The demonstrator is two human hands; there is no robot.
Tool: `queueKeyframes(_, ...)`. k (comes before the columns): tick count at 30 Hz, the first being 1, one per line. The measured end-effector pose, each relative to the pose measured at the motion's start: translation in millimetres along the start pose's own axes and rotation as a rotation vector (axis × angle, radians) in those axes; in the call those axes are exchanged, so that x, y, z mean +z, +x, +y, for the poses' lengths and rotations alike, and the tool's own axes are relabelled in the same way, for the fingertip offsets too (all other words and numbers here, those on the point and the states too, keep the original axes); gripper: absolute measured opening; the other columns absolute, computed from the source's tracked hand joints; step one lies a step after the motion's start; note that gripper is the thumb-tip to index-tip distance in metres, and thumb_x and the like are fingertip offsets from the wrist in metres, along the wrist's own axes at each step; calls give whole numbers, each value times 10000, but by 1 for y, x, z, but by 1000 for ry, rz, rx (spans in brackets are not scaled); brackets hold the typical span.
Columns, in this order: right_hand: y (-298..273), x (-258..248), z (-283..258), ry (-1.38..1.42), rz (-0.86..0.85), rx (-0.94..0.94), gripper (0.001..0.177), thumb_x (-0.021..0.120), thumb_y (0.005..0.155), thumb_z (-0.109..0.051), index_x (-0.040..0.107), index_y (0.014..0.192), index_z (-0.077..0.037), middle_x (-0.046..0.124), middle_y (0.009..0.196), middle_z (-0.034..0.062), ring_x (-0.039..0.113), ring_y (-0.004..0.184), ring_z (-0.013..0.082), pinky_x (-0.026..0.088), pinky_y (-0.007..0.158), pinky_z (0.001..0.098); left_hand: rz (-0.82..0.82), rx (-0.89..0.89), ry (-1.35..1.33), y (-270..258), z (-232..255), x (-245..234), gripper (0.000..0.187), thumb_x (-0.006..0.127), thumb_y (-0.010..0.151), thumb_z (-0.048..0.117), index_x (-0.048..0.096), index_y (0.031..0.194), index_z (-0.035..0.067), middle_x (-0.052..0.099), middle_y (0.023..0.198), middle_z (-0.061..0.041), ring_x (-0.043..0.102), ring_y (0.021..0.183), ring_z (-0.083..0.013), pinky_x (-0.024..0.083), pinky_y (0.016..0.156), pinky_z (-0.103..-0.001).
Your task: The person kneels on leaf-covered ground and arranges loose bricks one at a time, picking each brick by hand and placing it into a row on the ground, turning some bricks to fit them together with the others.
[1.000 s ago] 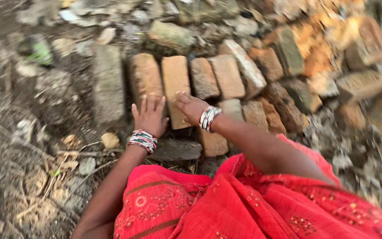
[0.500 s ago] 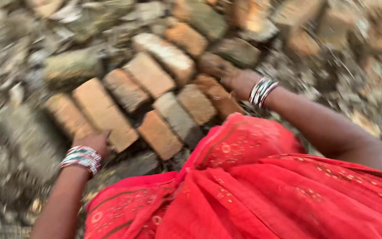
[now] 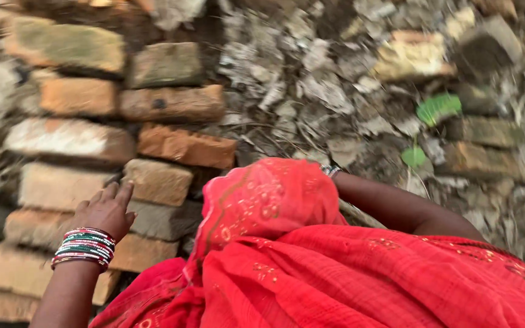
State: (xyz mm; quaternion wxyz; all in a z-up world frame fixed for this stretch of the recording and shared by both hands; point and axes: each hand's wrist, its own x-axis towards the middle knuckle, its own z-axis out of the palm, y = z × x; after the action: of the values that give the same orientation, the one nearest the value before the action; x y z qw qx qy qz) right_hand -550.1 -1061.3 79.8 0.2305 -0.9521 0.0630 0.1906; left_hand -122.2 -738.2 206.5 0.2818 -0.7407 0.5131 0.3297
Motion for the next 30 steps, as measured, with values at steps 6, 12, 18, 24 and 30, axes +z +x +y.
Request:
queueKeyframes(6, -36, 32, 3, 173, 128, 14, 326, 590, 863, -244, 681, 1112, -55, 697, 1105, 129, 643, 1057, 345, 503, 925, 461, 231, 83, 74, 38, 45, -10, 953, 694, 806, 558, 281, 1600, 232, 334, 1635, -108, 398, 1461, -295, 392, 1129, -473)
queueKeyframes(12, -66, 33, 1, 330, 72, 345, 311, 557, 937, -200, 645, 1204, -67, 663, 1103, 160, 632, 1107, 353, 504, 969, 456, 263, 1, 197, 42, 70, -23, 1061, 699, 732, 691, 333, 1609, 219, 400, 1620, -87, 455, 1421, -313, 412, 1120, -479)
queueKeyframes(18, -81, 40, -10, 360, 153, 450, 372, 588, 824, -123, 656, 1184, -58, 663, 1100, 162, 618, 1111, 378, 500, 950, 466, 350, -88, 128, 67, 68, -19, 987, 610, 810, 775, 466, 1623, 235, 580, 1425, -119, 570, 1181, -387, 454, 989, -500)
queueKeyframes(24, -80, 49, -41, 859, 99, 829, 374, 454, 990, -330, 713, 1145, -109, 640, 1157, 159, 587, 1138, 329, 471, 1013, 448, 560, -47, 141, 103, 45, 23, 752, 526, 1010, 764, 567, 1486, 184, 612, 1216, -141, 539, 1145, -353, 408, 1041, -514)
queueKeyframes(30, -104, 180, -22, 930, 295, 694, 407, 442, 1004, -352, 646, 1258, -108, 566, 1286, 150, 520, 1217, 333, 402, 1053, 473, 695, 22, 216, 150, 28, 71, 640, 457, 1075, 746, 593, 1443, 241, 634, 1318, -130, 552, 1240, -341, 394, 1109, -542)
